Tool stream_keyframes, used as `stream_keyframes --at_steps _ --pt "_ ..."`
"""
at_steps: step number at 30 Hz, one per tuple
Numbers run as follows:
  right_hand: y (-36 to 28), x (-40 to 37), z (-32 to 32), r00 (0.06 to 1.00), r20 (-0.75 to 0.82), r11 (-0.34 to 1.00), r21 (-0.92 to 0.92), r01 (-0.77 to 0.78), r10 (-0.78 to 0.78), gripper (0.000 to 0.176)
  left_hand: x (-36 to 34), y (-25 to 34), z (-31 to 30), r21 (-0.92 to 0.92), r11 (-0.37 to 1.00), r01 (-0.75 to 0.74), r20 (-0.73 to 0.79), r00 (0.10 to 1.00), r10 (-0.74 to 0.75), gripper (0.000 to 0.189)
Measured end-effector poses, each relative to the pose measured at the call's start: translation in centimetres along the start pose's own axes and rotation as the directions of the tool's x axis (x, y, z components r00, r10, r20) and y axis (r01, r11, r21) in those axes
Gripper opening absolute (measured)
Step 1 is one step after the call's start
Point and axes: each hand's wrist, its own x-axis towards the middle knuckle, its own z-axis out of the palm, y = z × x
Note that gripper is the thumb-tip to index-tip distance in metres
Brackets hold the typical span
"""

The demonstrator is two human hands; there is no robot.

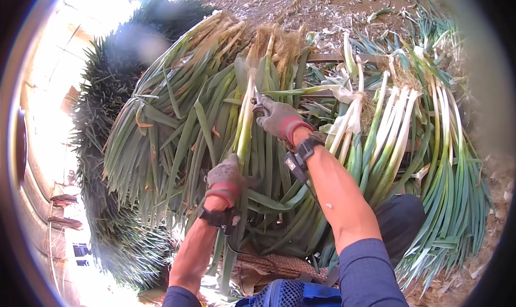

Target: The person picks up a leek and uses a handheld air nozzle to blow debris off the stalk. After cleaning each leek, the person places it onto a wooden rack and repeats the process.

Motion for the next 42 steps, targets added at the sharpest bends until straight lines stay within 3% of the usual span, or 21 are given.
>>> stream_keyframes --at_steps 1,2,9,12,15,18,21,27,28,31,32,35,36,37,38,39,40,42 --pt "0.0 0.2 0.2 1.000 -0.015 1.000 -0.017 -0.006 0.006 0.073 -0.4 0.3 0.1 0.005 1.000 0.008 0.019 1.000 -0.008 0.074" --pt "0.0 0.5 0.3 0.999 -0.031 0.999 -0.036 -0.012 0.011 0.072 -1.1 0.5 0.2 -0.001 1.000 -0.009 -0.046 0.999 0.009 0.060" --pt "0.1 0.6 0.4 0.998 -0.049 0.999 0.015 -0.037 0.037 0.069 -2.2 0.7 2.2 -0.030 0.999 -0.034 -0.050 0.998 0.032 0.053" --pt "1.8 0.1 1.1 0.998 -0.049 0.989 0.136 0.054 -0.048 0.070 -3.5 1.1 0.9 -0.098 0.994 -0.037 -0.021 0.999 0.035 0.052" --pt "2.6 -3.3 0.2 0.999 0.044 1.000 0.012 0.012 -0.012 0.070 -4.3 0.7 -0.2 -0.260 0.963 -0.071 -0.052 0.997 0.059 0.055" --pt "1.4 -10.3 -2.2 0.979 0.159 0.981 0.162 0.102 -0.128 0.071 -3.3 0.0 -0.4 -0.381 0.920 -0.088 -0.103 0.993 0.052 0.060" --pt "2.8 -15.4 -3.8 0.960 0.215 0.982 0.098 0.162 -0.180 0.071 -1.1 0.9 -0.5 -0.420 0.893 -0.158 -0.167 0.981 0.095 0.059" --pt "3.6 -20.7 -8.6 0.975 0.188 0.993 -0.006 0.122 -0.118 0.073 2.2 6.2 -1.7 -0.469 0.824 -0.317 -0.217 0.946 0.241 0.050" --pt "4.2 -20.8 -8.9 0.983 0.153 0.989 -0.090 0.118 -0.103 0.072 2.5 7.5 -2.7 -0.502 0.799 -0.330 -0.203 0.944 0.262 0.048" --pt "4.2 -20.7 -11.7 0.999 0.042 0.988 -0.154 -0.028 0.035 0.070 4.4 10.7 -3.6 -0.493 0.775 -0.394 -0.245 0.918 0.311 0.040" --pt "5.1 -21.1 -12.1 0.998 0.024 0.991 -0.122 0.054 -0.052 0.069 5.2 11.7 -3.8 -0.460 0.798 -0.390 -0.234 0.920 0.316 0.040" --pt "3.8 -21.0 -14.0 0.996 -0.031 0.989 -0.121 -0.085 0.082 0.070 5.8 16.5 -3.3 -0.340 0.881 -0.330 -0.190 0.941 0.280 0.030" --pt "5.6 -20.5 -13.7 0.993 -0.110 0.999 -0.007 -0.040 0.039 0.073 6.5 18.0 -1.3 -0.352 0.859 -0.372 -0.180 0.927 0.328 0.029" --pt "6.2 -20.2 -13.7 0.996 -0.083 1.000 -0.011 -0.018 0.017 0.073 5.8 20.2 -0.1 -0.342 0.868 -0.359 -0.125 0.933 0.337 0.024" --pt "6.7 -20.0 -13.6 0.999 -0.054 1.000 -0.013 0.003 -0.003 0.074 5.3 21.9 2.8 -0.210 0.857 -0.471 -0.169 0.881 0.442 0.019" --pt "7.0 -19.6 -13.5 0.999 -0.022 1.000 -0.014 0.023 -0.023 0.074 6.3 24.1 8.0 -0.055 0.852 -0.521 0.020 0.852 0.523 0.021" --pt "6.4 -19.6 -13.9 0.999 -0.046 1.000 -0.022 0.005 -0.006 0.074 3.4 24.2 8.1 -0.352 0.771 -0.531 -0.035 0.830 0.556 0.028" --pt "8.1 -19.2 -14.0 0.992 -0.128 0.999 0.032 -0.011 0.015 0.072 0.6 24.0 5.4 -0.372 0.629 -0.683 0.038 0.665 0.746 0.034"
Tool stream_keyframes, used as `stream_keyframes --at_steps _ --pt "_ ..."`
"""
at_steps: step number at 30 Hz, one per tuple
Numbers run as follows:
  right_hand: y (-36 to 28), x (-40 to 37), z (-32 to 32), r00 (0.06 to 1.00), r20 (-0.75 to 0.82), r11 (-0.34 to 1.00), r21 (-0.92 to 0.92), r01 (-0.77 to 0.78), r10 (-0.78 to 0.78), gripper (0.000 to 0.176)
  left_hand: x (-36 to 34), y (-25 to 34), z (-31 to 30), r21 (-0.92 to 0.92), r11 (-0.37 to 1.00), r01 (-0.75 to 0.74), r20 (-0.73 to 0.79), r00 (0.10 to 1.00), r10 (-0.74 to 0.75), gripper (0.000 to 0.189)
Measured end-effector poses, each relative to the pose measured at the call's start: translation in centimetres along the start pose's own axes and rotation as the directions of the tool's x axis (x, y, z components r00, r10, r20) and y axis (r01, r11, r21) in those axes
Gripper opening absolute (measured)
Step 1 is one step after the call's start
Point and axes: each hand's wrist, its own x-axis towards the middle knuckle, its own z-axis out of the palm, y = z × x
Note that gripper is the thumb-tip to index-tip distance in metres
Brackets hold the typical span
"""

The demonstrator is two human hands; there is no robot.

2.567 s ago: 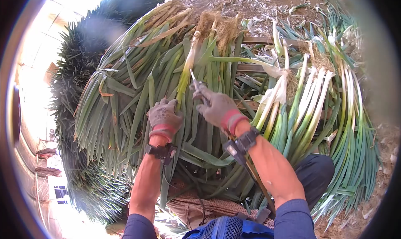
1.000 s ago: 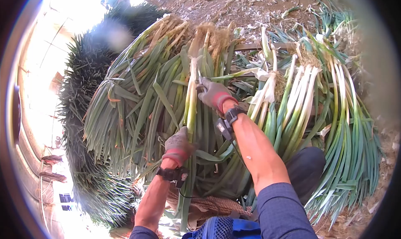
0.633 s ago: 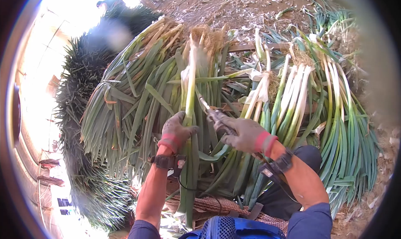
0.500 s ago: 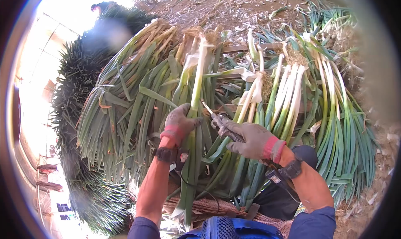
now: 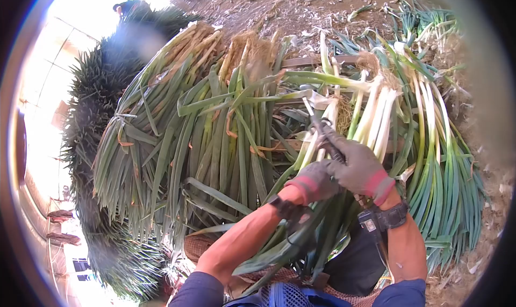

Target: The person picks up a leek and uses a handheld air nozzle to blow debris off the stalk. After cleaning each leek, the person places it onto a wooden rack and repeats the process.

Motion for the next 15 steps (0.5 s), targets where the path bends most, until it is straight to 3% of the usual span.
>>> stream_keyframes --at_steps 1,3,4,5,6,8,11,14,15 --pt "0.5 0.2 0.0 0.999 -0.043 1.000 0.029 -0.012 0.013 0.072 -1.2 -0.7 0.0 -0.097 0.995 -0.018 -0.112 0.994 0.008 0.032" --pt "1.1 -0.2 -0.2 0.992 0.022 0.988 0.081 -0.128 0.127 0.072 -0.5 -5.8 -2.9 0.052 0.996 0.072 -0.395 0.918 -0.046 0.037" --pt "1.7 -0.4 0.0 0.987 0.075 0.984 0.096 -0.150 0.144 0.074 -0.4 -10.4 -4.3 0.104 0.994 0.037 -0.656 0.754 0.041 0.043" --pt "1.8 -0.4 0.0 0.983 0.118 0.986 0.072 -0.150 0.141 0.076 -1.3 -11.1 -8.2 0.235 0.882 0.408 -0.633 0.753 -0.179 0.050" --pt "1.8 -0.4 0.1 0.977 0.162 0.988 0.047 -0.147 0.138 0.078 -2.2 -14.3 -9.5 0.313 0.773 0.551 -0.771 0.623 -0.132 0.050" --pt "0.1 -0.2 0.9 0.965 0.240 0.993 -0.073 -0.091 0.106 0.081 -4.0 -20.2 -9.7 0.410 0.602 0.686 -0.809 0.578 -0.107 0.053" --pt "-1.5 0.3 2.3 0.939 0.329 0.987 -0.152 -0.049 0.098 0.084 -5.1 -18.7 -12.0 0.275 0.643 0.715 -0.583 0.656 -0.480 0.040" --pt "-0.5 0.8 4.5 0.955 0.292 0.991 -0.100 0.092 -0.059 0.080 -6.3 -19.7 -11.3 0.057 0.692 0.720 -0.494 0.623 -0.607 0.057" --pt "-0.9 0.7 4.5 0.961 0.274 0.993 -0.093 0.072 -0.044 0.078 -7.2 -19.7 -10.6 0.001 0.737 0.676 -0.486 0.645 -0.590 0.056"
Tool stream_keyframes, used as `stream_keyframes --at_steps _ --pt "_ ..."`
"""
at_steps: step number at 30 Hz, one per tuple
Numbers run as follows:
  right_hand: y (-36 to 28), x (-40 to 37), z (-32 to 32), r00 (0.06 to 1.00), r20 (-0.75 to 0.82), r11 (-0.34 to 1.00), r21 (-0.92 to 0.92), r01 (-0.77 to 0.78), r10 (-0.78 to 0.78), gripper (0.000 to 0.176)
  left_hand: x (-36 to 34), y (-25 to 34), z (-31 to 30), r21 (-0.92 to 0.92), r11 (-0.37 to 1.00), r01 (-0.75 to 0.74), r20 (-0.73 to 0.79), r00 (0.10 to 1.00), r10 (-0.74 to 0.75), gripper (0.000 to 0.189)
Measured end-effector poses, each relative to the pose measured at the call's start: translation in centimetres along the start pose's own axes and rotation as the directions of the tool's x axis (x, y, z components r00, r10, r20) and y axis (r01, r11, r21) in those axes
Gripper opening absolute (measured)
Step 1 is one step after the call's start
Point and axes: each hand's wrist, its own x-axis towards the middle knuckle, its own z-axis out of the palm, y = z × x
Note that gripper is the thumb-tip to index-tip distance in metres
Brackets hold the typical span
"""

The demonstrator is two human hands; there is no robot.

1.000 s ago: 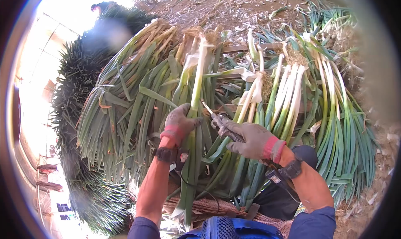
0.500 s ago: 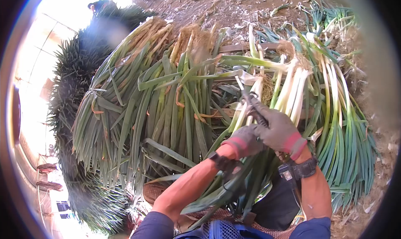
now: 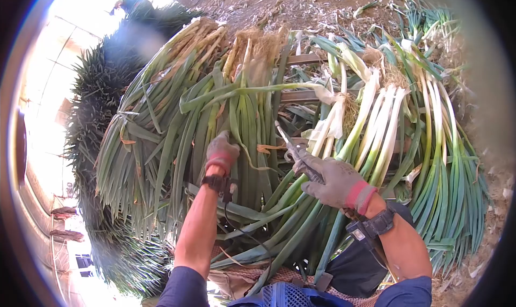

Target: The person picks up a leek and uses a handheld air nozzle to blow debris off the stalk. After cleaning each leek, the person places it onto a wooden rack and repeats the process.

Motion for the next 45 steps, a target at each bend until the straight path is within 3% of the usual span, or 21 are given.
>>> stream_keyframes --at_steps 2,4,6,8,9,10,12,15,18,21,25,28,34,41,45 --pt "-1.1 0.0 -0.2 0.999 -0.031 0.999 0.027 -0.036 0.037 0.073 -3.7 -2.1 1.2 -0.159 0.986 -0.052 0.016 0.998 0.055 0.053" --pt "-0.9 0.1 0.4 1.000 0.013 0.999 0.038 0.010 -0.010 0.072 -9.9 -2.2 0.4 -0.163 0.985 -0.059 0.013 0.998 0.062 0.051" --pt "-1.1 0.1 1.1 0.998 0.047 0.999 0.041 0.031 -0.033 0.072 -14.6 -2.7 0.2 -0.124 0.991 0.042 0.116 0.993 -0.028 0.052" --pt "-2.4 0.6 2.1 0.997 0.065 0.999 0.034 0.028 -0.030 0.073 -17.2 -4.0 1.2 -0.158 0.986 0.060 0.144 0.989 -0.038 0.044" --pt "-3.6 1.5 2.0 0.993 0.100 0.997 -0.047 -0.056 0.060 0.073 -17.9 -4.4 1.4 -0.175 0.982 0.070 0.156 0.987 -0.043 0.040" --pt "-3.3 2.0 2.7 0.995 0.096 1.000 -0.017 -0.006 0.007 0.073 -18.0 -3.9 0.7 -0.147 0.986 0.079 0.162 0.985 -0.055 0.044" --pt "-2.3 3.6 4.5 0.992 0.077 0.995 0.042 0.095 -0.098 0.074 -17.5 -2.7 -1.3 -0.089 0.992 0.089 0.171 0.983 -0.073 0.051" --pt "-2.5 6.1 6.1 0.995 0.086 0.995 -0.078 0.063 -0.056 0.073 -15.8 -1.7 -2.3 -0.139 0.985 -0.101 -0.103 0.991 0.087 0.050" --pt "-3.0 9.3 6.6 0.997 0.058 0.990 -0.131 0.049 -0.042 0.072 -12.0 -0.4 -2.6 -0.174 0.969 -0.176 -0.188 0.972 0.143 0.049" --pt "-3.9 12.3 6.6 0.998 -0.052 0.985 -0.171 0.037 -0.046 0.070 -7.5 0.0 -1.0 -0.136 0.979 -0.150 -0.128 0.983 0.133 0.052" --pt "-4.3 16.8 5.3 0.998 -0.055 0.967 -0.252 -0.024 0.010 0.064 -4.3 1.9 -0.2 0.050 0.999 -0.021 -0.021 1.000 0.023 0.057" --pt "-3.8 19.7 4.7 0.996 -0.091 0.977 -0.212 -0.008 -0.012 0.072 -2.7 2.7 -0.2 0.080 0.996 0.041 0.029 0.999 -0.043 0.060" --pt "-4.0 24.8 3.7 0.990 -0.138 0.948 -0.318 -0.024 -0.022 0.070 -0.8 4.3 0.9 0.178 0.979 0.102 0.008 0.994 -0.105 0.069" --pt "-4.4 30.3 2.8 0.969 -0.245 0.949 -0.311 -0.052 -0.027 0.055 -0.5 5.4 1.7 0.155 0.972 0.178 0.011 0.983 -0.182 0.067" --pt "-3.9 30.4 2.3 0.983 -0.184 0.961 -0.270 -0.066 0.016 0.058 -0.7 5.8 1.0 0.110 0.975 0.194 0.051 0.978 -0.201 0.057"
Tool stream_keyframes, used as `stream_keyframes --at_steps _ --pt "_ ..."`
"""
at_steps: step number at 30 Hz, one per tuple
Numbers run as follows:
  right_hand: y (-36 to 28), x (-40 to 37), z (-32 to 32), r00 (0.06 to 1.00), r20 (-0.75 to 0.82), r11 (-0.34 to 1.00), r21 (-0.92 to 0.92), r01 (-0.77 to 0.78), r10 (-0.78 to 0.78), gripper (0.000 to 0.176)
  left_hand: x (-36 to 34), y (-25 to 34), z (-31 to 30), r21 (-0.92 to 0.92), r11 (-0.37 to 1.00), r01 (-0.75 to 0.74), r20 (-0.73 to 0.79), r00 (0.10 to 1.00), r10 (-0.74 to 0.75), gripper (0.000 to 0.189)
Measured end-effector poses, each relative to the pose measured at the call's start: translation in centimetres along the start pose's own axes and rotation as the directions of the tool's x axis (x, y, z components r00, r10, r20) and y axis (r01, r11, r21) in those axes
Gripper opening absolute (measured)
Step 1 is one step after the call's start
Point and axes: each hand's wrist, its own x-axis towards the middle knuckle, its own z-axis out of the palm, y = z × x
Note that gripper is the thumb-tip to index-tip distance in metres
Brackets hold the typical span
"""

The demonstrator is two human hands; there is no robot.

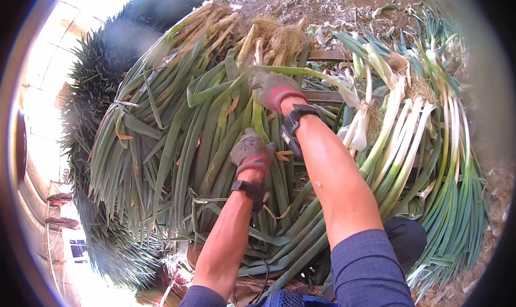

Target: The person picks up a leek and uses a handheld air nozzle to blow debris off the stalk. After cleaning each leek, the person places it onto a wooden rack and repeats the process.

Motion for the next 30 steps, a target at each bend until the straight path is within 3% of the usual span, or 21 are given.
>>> stream_keyframes --at_steps 2,5,10,13,16,19,25,29,30 --pt "-0.7 -2.3 -1.3 0.996 0.039 0.996 0.025 -0.085 0.084 0.059 -0.3 -0.2 -0.3 -0.046 0.999 0.010 0.017 1.000 -0.009 0.050" --pt "1.7 -5.0 0.0 0.993 -0.063 0.995 -0.014 -0.096 0.095 0.066 -1.1 -0.9 0.4 -0.115 0.993 0.008 0.033 0.999 -0.004 0.048" --pt "3.2 -10.4 -0.6 0.992 -0.035 0.987 0.107 -0.118 0.122 0.074 -3.5 -2.2 0.4 -0.139 0.988 -0.065 0.055 0.996 0.074 0.046" --pt "3.4 -11.1 0.2 0.996 0.020 0.993 0.075 -0.087 0.086 0.074 -5.0 -2.8 0.5 -0.144 0.984 -0.104 0.059 0.992 0.114 0.043" --pt "3.1 -12.5 0.1 0.996 0.007 0.990 0.111 -0.089 0.089 0.071 -6.2 -2.8 0.7 -0.134 0.977 -0.168 -0.011 0.986 0.168 0.025" --pt "2.9 -14.6 -0.4 0.996 -0.040 0.985 0.158 -0.069 0.076 0.069 -7.1 -2.6 0.1 -0.124 0.976 -0.179 0.010 0.983 0.182 0.025" --pt "3.1 -20.0 -2.3 0.978 0.085 0.968 0.147 -0.202 0.191 0.069 -8.7 -1.1 -0.2 -0.100 0.970 -0.224 0.078 0.970 0.232 0.037" --pt "4.6 -21.3 -2.9 0.993 -0.017 0.965 0.237 -0.109 0.116 0.070 -10.9 1.2 1.0 -0.089 0.973 -0.212 0.091 0.971 0.219 0.042" --pt "4.9 -21.1 -3.3 0.990 0.045 0.974 0.178 -0.137 0.131 0.071 -11.4 1.8 1.3 -0.086 0.973 -0.213 0.117 0.968 0.222 0.042"
